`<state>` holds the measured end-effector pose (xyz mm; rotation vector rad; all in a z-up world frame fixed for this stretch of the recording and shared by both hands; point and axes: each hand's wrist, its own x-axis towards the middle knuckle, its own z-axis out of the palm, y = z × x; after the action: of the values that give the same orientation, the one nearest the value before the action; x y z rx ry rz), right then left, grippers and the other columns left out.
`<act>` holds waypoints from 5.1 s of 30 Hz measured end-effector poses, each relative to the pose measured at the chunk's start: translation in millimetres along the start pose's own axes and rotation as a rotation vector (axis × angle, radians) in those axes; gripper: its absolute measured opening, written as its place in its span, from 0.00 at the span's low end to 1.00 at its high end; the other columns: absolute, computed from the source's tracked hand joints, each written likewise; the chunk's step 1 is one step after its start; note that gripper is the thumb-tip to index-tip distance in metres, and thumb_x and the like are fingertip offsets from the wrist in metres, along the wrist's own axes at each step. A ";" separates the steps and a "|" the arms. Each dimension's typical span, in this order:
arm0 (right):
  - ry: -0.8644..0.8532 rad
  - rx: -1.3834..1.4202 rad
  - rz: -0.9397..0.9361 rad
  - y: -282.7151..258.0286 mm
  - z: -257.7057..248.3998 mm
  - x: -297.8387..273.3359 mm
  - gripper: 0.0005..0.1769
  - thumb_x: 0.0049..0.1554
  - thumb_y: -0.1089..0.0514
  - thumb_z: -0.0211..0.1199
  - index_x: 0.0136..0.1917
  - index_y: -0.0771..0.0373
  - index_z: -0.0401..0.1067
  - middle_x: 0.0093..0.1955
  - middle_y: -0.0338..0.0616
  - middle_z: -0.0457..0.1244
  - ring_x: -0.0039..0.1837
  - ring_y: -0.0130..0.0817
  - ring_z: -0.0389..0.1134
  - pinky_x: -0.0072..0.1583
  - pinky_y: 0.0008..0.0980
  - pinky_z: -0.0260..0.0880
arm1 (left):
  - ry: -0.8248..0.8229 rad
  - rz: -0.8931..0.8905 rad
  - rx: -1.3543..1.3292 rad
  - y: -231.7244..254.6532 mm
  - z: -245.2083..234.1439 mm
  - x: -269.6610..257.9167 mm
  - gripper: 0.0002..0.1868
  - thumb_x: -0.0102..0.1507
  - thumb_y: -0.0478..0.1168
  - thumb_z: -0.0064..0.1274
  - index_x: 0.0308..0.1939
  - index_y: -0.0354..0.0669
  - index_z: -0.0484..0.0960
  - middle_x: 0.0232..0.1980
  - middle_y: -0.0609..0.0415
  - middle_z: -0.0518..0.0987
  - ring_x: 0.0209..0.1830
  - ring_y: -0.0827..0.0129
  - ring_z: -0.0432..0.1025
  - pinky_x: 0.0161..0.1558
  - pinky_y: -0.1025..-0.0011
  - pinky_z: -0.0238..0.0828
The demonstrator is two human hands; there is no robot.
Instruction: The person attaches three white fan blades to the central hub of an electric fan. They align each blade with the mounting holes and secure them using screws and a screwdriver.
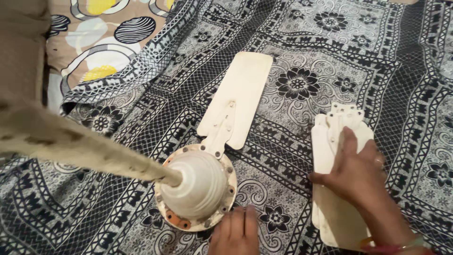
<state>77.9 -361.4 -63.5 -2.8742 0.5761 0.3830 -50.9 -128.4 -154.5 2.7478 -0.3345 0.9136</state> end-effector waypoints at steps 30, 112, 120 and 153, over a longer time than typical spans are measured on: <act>-0.284 -0.163 -0.277 -11.8 -37.3 -32.6 0.90 0.25 0.55 0.86 0.87 0.50 0.29 0.78 0.58 0.44 0.78 0.59 0.48 0.76 0.48 0.59 | 0.037 0.050 0.018 8.5 100.4 165.8 0.18 0.63 0.32 0.46 0.56 0.28 0.76 0.55 0.40 0.77 0.56 0.52 0.72 0.55 0.64 0.74; -0.657 1.199 -0.197 -98.0 107.5 -85.9 0.19 0.56 0.52 0.64 0.54 0.68 0.77 0.46 0.49 0.75 0.45 0.33 0.76 0.52 0.31 0.78 | 0.395 -1.220 -1.128 -126.4 -42.4 -23.3 0.12 0.68 0.36 0.47 0.47 0.25 0.71 0.56 0.37 0.82 0.53 0.64 0.78 0.56 0.66 0.76; -0.479 0.777 -0.327 -95.2 93.6 -95.1 0.16 0.57 0.49 0.71 0.45 0.66 0.79 0.37 0.51 0.72 0.36 0.31 0.69 0.40 0.32 0.70 | -0.090 -0.962 -0.725 -111.8 -54.1 -44.5 0.10 0.68 0.37 0.50 0.50 0.34 0.76 0.50 0.44 0.84 0.45 0.66 0.81 0.49 0.68 0.77; -0.864 1.196 -0.514 -84.3 82.3 -114.4 0.13 0.54 0.61 0.66 0.52 0.68 0.81 0.43 0.43 0.76 0.47 0.27 0.76 0.53 0.29 0.79 | -0.084 -0.889 -0.739 -49.9 -56.1 -18.8 0.07 0.57 0.38 0.62 0.38 0.45 0.86 0.36 0.51 0.83 0.24 0.64 0.83 0.28 0.65 0.81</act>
<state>-7.9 -225.8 -98.1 -1.4126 -0.1183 0.7653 -82.7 -62.6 -129.2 1.9056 0.4376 0.3220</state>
